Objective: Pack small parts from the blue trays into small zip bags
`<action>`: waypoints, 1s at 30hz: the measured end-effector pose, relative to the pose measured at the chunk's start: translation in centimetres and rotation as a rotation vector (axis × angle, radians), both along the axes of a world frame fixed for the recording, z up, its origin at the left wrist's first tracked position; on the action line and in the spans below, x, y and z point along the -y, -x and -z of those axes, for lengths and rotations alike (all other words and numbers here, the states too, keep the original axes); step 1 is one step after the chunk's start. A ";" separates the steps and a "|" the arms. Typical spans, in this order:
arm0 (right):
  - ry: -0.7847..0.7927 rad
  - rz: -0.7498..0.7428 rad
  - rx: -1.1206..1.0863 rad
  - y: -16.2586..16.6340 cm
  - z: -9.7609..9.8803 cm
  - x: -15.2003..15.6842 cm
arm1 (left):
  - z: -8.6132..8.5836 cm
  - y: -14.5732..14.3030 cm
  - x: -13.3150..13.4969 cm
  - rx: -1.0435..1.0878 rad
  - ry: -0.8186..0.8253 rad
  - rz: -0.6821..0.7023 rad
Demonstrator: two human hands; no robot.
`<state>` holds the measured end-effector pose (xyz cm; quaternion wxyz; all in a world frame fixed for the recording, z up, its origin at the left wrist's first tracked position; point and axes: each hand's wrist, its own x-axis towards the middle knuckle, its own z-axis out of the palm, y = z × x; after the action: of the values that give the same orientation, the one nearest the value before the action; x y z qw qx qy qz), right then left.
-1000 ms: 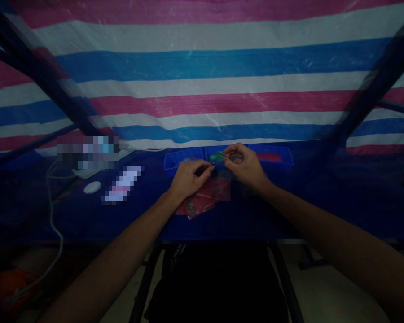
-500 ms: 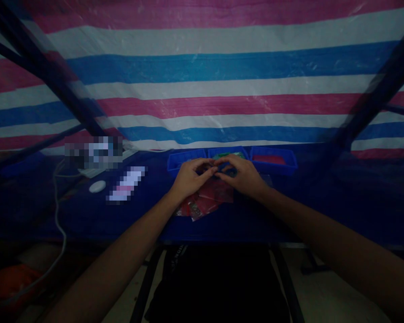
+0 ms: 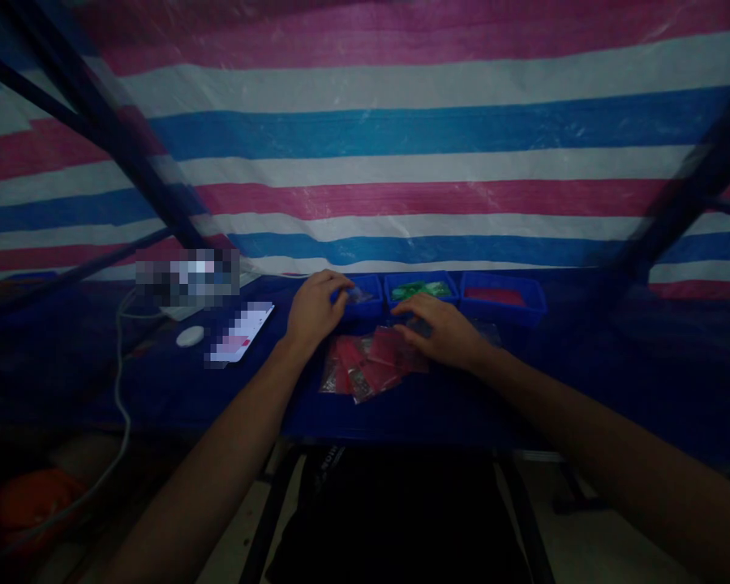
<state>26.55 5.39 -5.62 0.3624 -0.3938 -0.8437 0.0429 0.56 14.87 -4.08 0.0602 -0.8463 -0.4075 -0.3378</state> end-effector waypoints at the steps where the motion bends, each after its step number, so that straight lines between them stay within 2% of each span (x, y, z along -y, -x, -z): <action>1: -0.018 0.001 0.020 -0.1 -0.1 0.0 | 0.1 0.2 -0.2 -0.054 0.021 -0.040; 3: -0.055 0.014 0.057 -0.4 -0.4 -0.1 | 0.4 0.4 -0.4 -0.144 0.061 -0.100; 6: -0.091 0.026 0.110 -1.0 -0.6 -0.4 | 0.5 0.2 -0.1 -0.223 0.104 -0.117; 12: -0.027 0.066 0.276 -3.7 -1.7 -0.6 | 0.8 0.0 0.1 -0.207 0.087 -0.107; 17: 0.236 0.204 0.313 -6.9 -3.9 -0.2 | 1.1 -0.3 -0.2 -0.011 -0.040 -0.024; 20: 0.418 0.245 0.309 -8.5 -4.5 0.0 | 0.6 -0.8 0.1 0.053 -0.074 0.039; 24: 0.621 0.176 0.355 -9.1 -3.8 0.0 | -0.1 -1.4 0.8 0.077 -0.068 0.160; 30: 0.791 0.050 0.363 -7.9 -2.7 -0.2 | -0.3 -2.4 2.1 -0.006 -0.047 0.356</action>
<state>34.48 5.58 -2.93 0.0302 -0.5238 -0.8025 0.2840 2.95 12.75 -3.75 0.0203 -0.9045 -0.2428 -0.3501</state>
